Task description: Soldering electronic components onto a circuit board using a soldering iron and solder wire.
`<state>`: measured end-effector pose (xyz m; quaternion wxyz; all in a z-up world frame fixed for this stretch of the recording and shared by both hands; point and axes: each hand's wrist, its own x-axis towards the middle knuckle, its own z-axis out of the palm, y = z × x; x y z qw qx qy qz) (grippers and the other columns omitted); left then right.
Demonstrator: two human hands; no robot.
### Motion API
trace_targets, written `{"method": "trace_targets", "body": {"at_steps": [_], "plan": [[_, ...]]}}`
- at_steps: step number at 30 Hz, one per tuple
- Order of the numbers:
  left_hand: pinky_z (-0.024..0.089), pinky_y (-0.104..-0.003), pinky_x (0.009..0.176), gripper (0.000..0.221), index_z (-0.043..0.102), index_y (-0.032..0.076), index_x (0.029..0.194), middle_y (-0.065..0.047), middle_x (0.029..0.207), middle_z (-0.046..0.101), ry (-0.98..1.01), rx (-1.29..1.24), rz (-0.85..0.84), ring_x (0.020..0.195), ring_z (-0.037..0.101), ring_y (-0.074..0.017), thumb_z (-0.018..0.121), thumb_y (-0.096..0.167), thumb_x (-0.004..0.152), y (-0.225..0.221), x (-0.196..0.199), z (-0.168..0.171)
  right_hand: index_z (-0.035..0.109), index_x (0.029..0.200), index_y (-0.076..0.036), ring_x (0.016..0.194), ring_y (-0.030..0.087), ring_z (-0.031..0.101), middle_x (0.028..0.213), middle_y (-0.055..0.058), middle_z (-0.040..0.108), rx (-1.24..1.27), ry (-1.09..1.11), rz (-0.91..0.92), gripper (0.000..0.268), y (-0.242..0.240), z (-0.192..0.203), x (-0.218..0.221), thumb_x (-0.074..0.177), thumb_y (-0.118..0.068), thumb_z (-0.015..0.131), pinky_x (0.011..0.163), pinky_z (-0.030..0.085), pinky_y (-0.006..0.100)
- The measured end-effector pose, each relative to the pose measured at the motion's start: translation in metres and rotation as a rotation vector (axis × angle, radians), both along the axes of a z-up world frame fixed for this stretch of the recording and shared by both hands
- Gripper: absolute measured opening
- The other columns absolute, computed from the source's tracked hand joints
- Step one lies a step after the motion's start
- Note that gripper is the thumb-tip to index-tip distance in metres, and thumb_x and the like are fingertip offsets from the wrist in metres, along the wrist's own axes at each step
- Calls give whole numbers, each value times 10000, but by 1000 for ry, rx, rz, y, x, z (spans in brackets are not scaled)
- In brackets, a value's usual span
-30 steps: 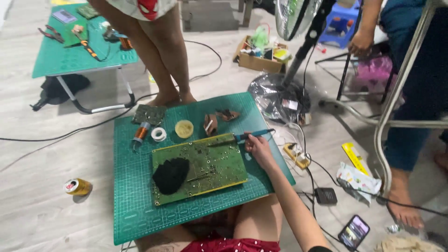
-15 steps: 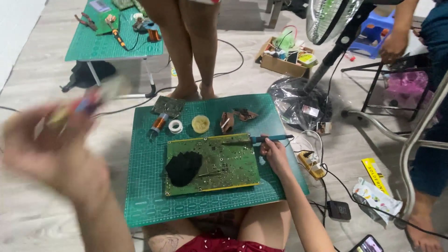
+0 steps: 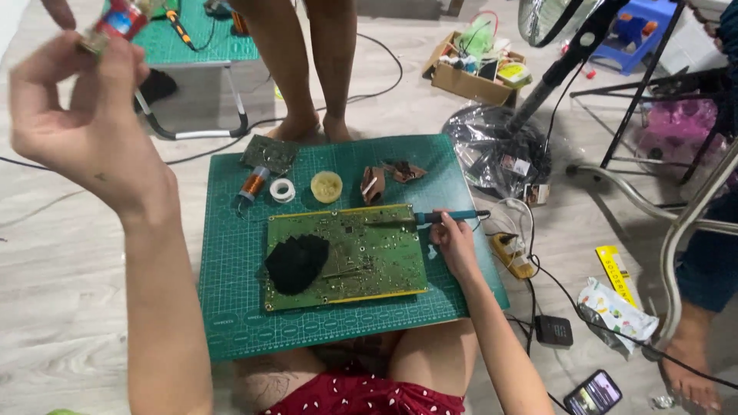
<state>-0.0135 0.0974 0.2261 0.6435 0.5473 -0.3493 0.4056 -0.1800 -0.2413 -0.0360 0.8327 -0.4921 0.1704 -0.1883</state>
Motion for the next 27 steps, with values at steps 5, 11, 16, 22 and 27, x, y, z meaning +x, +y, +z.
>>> {"method": "trace_targets", "body": {"at_steps": [5,11,16,22,27], "plan": [[556,-423,872,181,488,-97,1134,-273,1059,546,-40,46,21,987,606,-377,628,-176,1049,2,-1,1,596,1012,-6,510,113,454,613,55,511,-33,-13,2,207,-3,-7,1,933,-175,506,460,347,194],[553,-430,874,113,509,-65,1121,-258,1034,567,-44,45,23,980,620,-372,599,-116,1075,3,-3,2,552,1031,-3,489,138,509,636,68,558,31,32,-24,197,-3,-6,2,949,-161,466,455,423,223],[559,-325,697,157,525,-9,952,-130,872,586,147,505,86,777,620,-212,603,-118,871,-29,-47,-36,564,928,-19,428,117,446,575,42,494,74,-63,-247,212,-19,-24,1,938,-185,431,385,341,212],[460,-292,760,173,701,169,836,-27,773,657,228,1242,-194,816,574,-167,678,338,807,-52,-70,-203,547,880,-57,299,147,404,527,78,400,-146,51,-397,211,-9,-20,9,950,-226,440,305,312,203],[410,-307,659,144,677,171,786,12,739,596,115,1255,-143,766,517,-175,697,312,763,-51,-85,-205,554,921,-41,307,143,454,525,93,464,-298,11,-373,196,-7,-25,9,959,-194,437,306,301,187]]}}
